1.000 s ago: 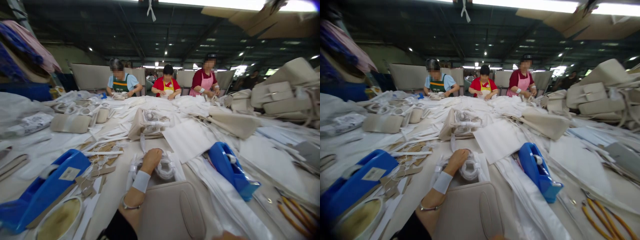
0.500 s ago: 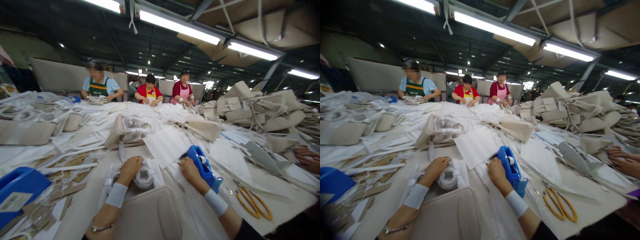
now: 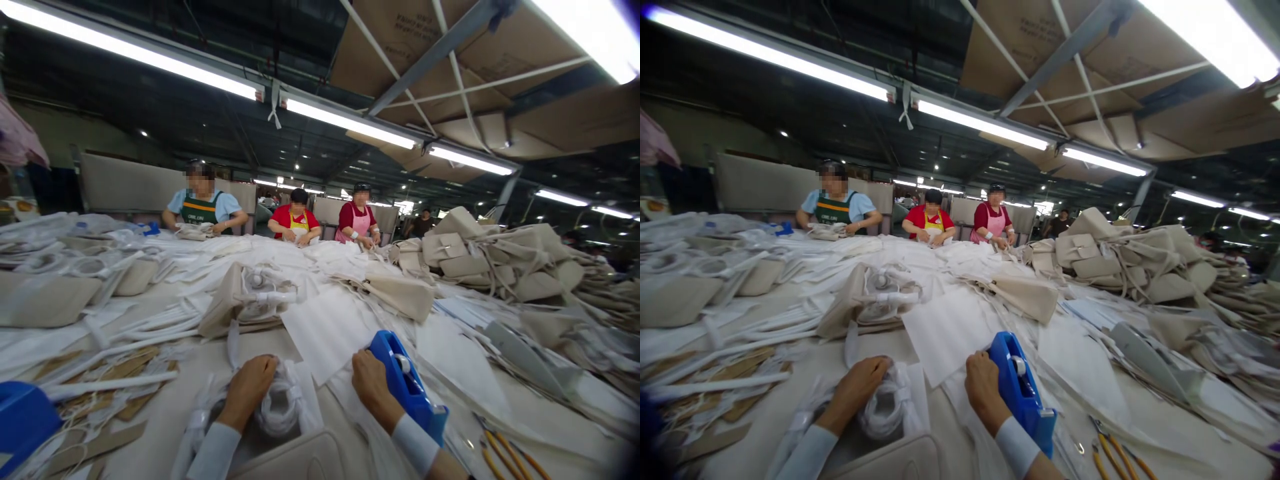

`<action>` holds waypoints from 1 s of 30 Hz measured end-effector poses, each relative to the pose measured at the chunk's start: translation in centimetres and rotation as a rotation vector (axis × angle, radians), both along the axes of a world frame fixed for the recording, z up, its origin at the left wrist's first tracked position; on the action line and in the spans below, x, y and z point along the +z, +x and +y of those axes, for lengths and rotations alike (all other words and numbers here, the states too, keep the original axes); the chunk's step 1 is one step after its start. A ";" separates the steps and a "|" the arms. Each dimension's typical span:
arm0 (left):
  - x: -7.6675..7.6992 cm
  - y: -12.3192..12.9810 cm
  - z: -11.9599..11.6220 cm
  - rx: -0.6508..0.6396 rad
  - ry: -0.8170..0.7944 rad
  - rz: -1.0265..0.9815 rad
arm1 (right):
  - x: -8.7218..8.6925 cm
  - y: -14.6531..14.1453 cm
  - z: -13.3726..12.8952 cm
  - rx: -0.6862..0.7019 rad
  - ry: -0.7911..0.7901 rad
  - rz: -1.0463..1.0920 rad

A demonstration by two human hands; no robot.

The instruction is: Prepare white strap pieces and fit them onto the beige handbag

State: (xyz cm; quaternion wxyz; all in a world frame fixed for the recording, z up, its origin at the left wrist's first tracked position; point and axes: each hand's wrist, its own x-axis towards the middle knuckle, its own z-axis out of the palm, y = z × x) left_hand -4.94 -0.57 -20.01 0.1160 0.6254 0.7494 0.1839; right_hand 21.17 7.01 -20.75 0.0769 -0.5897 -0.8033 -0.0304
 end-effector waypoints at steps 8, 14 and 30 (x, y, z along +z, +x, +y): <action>-0.1 0.1 -0.3 0.016 0.006 0.000 | 1.0 -2.0 -0.2 0.149 0.096 0.038; 0.1 0.1 -0.2 0.020 -0.002 -0.026 | 1.0 -7.5 1.2 0.597 -0.021 -0.055; -0.5 -0.4 0.6 -0.017 -0.003 -0.092 | 0.9 -8.2 3.9 0.604 -0.210 -0.138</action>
